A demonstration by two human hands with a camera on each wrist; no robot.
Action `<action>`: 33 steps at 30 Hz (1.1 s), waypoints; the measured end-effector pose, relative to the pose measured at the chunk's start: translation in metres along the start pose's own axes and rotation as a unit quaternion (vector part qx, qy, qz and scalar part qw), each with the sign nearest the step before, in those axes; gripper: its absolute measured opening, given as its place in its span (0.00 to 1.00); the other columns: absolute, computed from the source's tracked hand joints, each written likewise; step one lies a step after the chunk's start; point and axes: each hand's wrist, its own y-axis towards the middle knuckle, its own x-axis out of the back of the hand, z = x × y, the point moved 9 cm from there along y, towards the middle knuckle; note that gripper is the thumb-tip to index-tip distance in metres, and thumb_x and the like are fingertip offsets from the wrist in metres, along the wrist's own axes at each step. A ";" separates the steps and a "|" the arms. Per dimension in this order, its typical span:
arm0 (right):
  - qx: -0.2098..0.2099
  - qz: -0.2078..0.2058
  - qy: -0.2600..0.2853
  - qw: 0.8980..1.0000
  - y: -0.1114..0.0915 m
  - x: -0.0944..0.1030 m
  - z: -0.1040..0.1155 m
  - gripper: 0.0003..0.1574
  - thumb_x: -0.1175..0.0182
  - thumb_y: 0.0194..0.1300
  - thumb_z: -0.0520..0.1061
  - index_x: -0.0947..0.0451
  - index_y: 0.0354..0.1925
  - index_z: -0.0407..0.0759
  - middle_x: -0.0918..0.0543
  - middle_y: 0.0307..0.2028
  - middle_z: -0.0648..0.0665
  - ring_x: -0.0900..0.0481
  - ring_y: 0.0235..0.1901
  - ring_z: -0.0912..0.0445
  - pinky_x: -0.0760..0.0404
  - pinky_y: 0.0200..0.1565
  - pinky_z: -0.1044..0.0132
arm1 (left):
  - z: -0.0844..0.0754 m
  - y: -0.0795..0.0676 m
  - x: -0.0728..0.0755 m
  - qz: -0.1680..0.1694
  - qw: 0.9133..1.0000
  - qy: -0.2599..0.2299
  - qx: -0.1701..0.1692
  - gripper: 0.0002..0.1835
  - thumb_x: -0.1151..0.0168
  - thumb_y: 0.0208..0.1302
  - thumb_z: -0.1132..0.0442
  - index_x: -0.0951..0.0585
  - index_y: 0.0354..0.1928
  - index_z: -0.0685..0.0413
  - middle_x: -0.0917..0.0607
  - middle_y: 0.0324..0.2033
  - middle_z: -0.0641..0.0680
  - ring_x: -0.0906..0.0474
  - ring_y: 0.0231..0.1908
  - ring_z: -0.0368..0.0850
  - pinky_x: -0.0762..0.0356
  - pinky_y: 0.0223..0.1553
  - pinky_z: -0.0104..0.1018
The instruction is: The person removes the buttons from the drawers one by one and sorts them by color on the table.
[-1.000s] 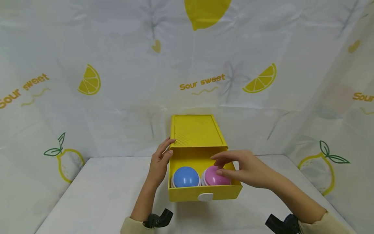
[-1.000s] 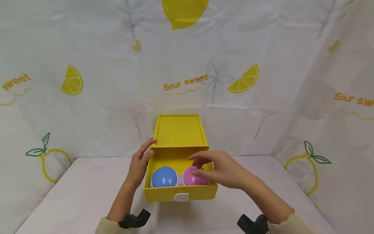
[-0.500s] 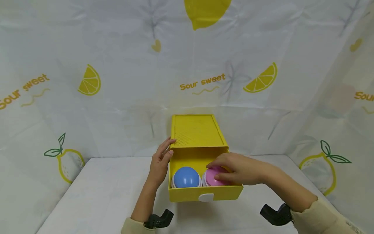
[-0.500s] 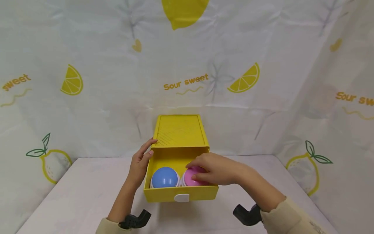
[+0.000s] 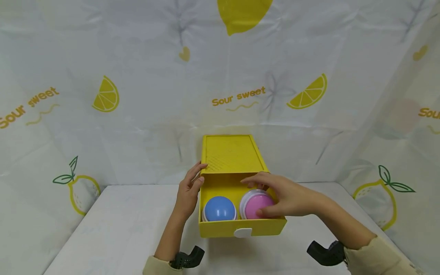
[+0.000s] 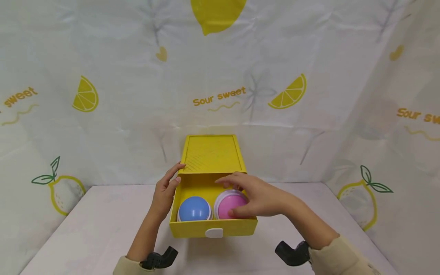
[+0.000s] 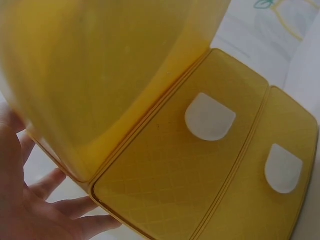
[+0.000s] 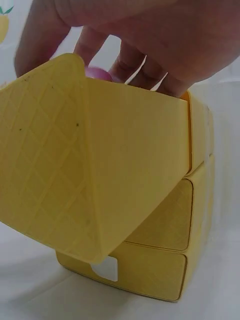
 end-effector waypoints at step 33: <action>0.158 -0.420 0.403 0.798 -0.082 0.040 -0.060 0.31 0.47 0.65 0.21 0.31 0.66 0.27 0.21 0.55 0.42 0.18 0.50 0.54 0.13 0.51 0.66 | 0.004 -0.001 -0.001 -0.002 0.999 0.027 -0.018 0.21 0.54 0.79 0.59 0.27 0.69 0.48 0.38 0.78 0.55 0.35 0.74 0.63 0.33 0.70 0.59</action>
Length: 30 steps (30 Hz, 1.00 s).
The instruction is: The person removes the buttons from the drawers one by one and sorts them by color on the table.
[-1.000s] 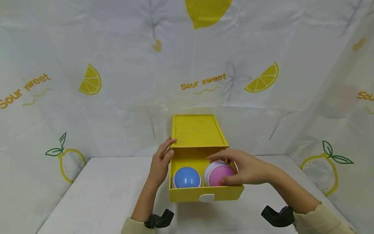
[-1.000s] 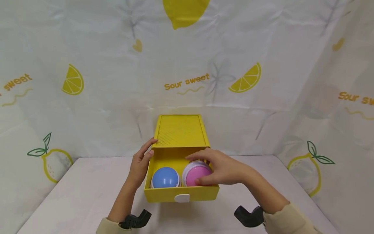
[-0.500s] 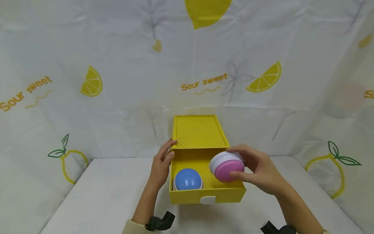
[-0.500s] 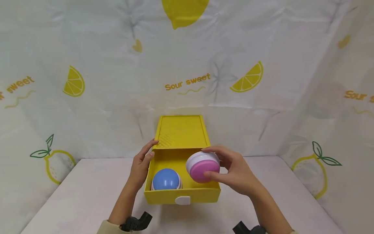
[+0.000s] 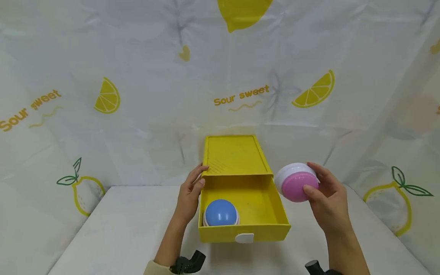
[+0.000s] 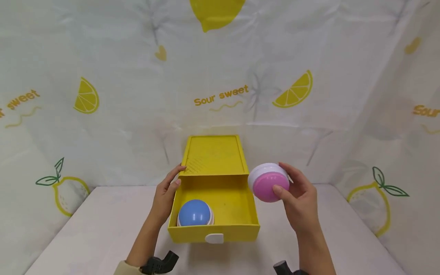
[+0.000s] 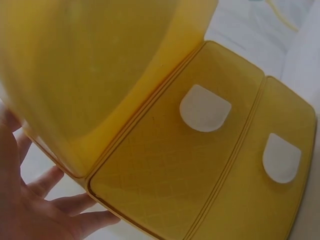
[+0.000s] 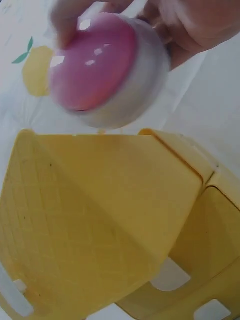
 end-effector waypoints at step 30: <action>-0.363 -0.139 -0.299 0.872 -0.067 0.103 -0.148 0.41 0.38 0.71 0.58 0.37 0.75 0.46 0.34 0.74 0.44 0.24 0.61 0.66 0.22 0.51 0.84 | -0.003 -0.001 0.001 -0.001 1.000 0.027 -0.010 0.21 0.56 0.80 0.58 0.27 0.69 0.48 0.38 0.77 0.56 0.42 0.77 0.60 0.33 0.70 0.60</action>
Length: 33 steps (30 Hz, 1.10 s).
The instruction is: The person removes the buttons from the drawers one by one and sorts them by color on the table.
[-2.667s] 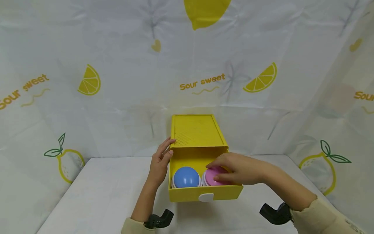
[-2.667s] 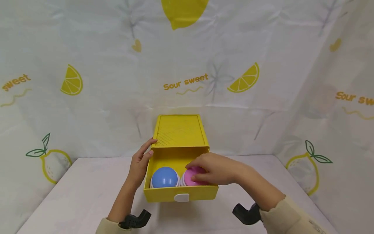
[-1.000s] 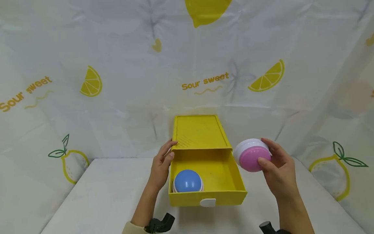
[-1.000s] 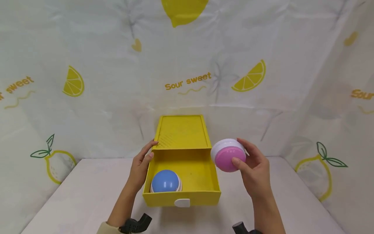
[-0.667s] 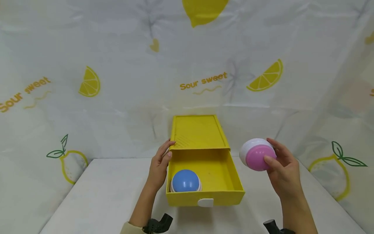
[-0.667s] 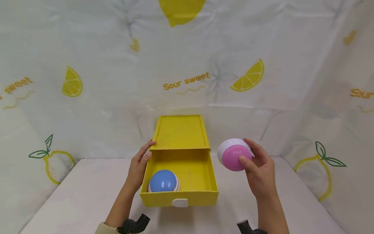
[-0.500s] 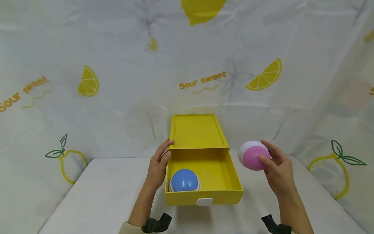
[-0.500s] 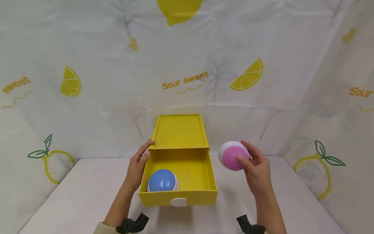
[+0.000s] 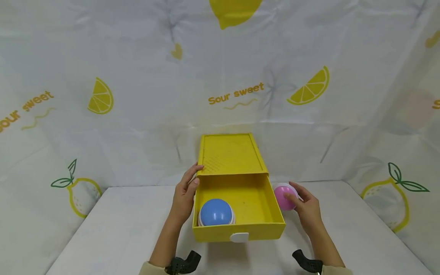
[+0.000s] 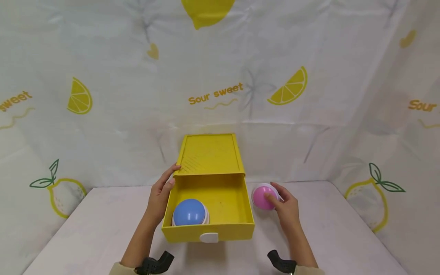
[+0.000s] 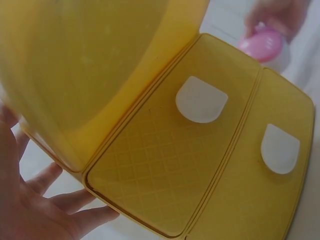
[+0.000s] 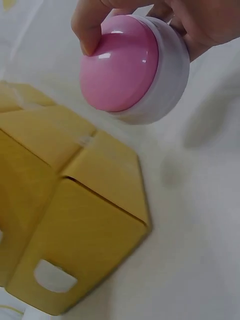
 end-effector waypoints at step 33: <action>0.031 -0.138 -0.164 0.976 -0.009 0.007 -0.031 0.38 0.37 0.68 0.62 0.25 0.65 0.39 0.24 0.65 0.31 0.26 0.62 0.38 0.21 0.65 0.61 | 0.002 0.000 0.001 0.002 1.000 0.007 0.003 0.21 0.56 0.81 0.57 0.28 0.70 0.45 0.38 0.78 0.54 0.40 0.76 0.60 0.31 0.69 0.59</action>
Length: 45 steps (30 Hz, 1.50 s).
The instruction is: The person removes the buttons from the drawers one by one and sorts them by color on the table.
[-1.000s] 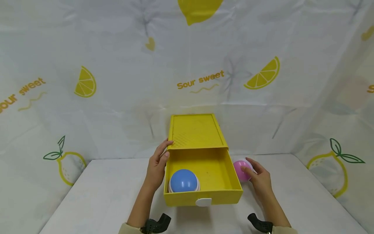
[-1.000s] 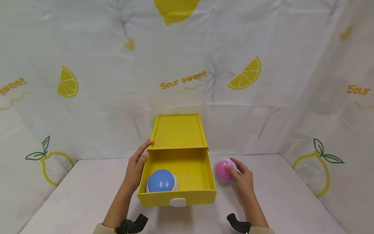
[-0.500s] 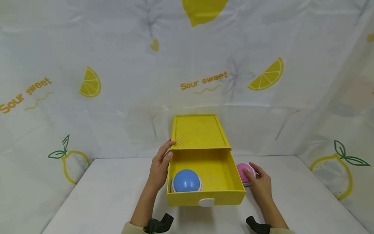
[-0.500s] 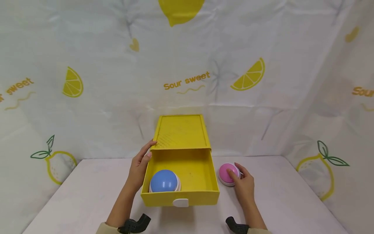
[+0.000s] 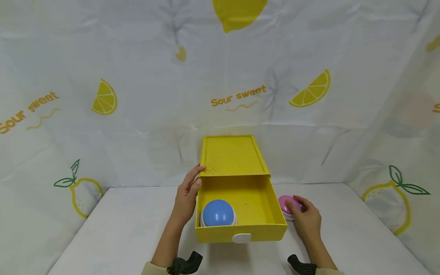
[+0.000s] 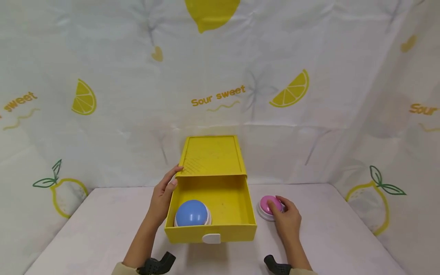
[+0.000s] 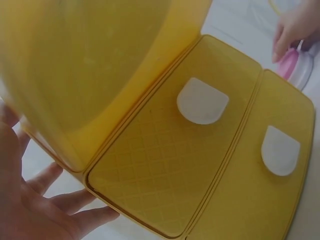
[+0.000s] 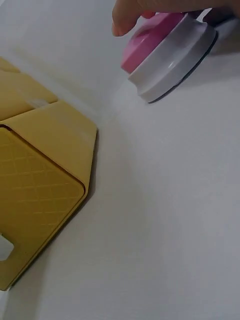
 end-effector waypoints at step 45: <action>0.227 0.057 -0.023 0.972 -0.008 0.041 0.146 0.44 0.29 0.63 0.52 0.33 0.71 0.39 0.26 0.67 0.32 0.26 0.65 0.36 0.25 0.63 0.37 | 0.003 0.001 -0.003 -0.002 1.000 -0.021 0.003 0.20 0.55 0.80 0.58 0.27 0.69 0.45 0.38 0.77 0.54 0.39 0.76 0.60 0.30 0.69 0.57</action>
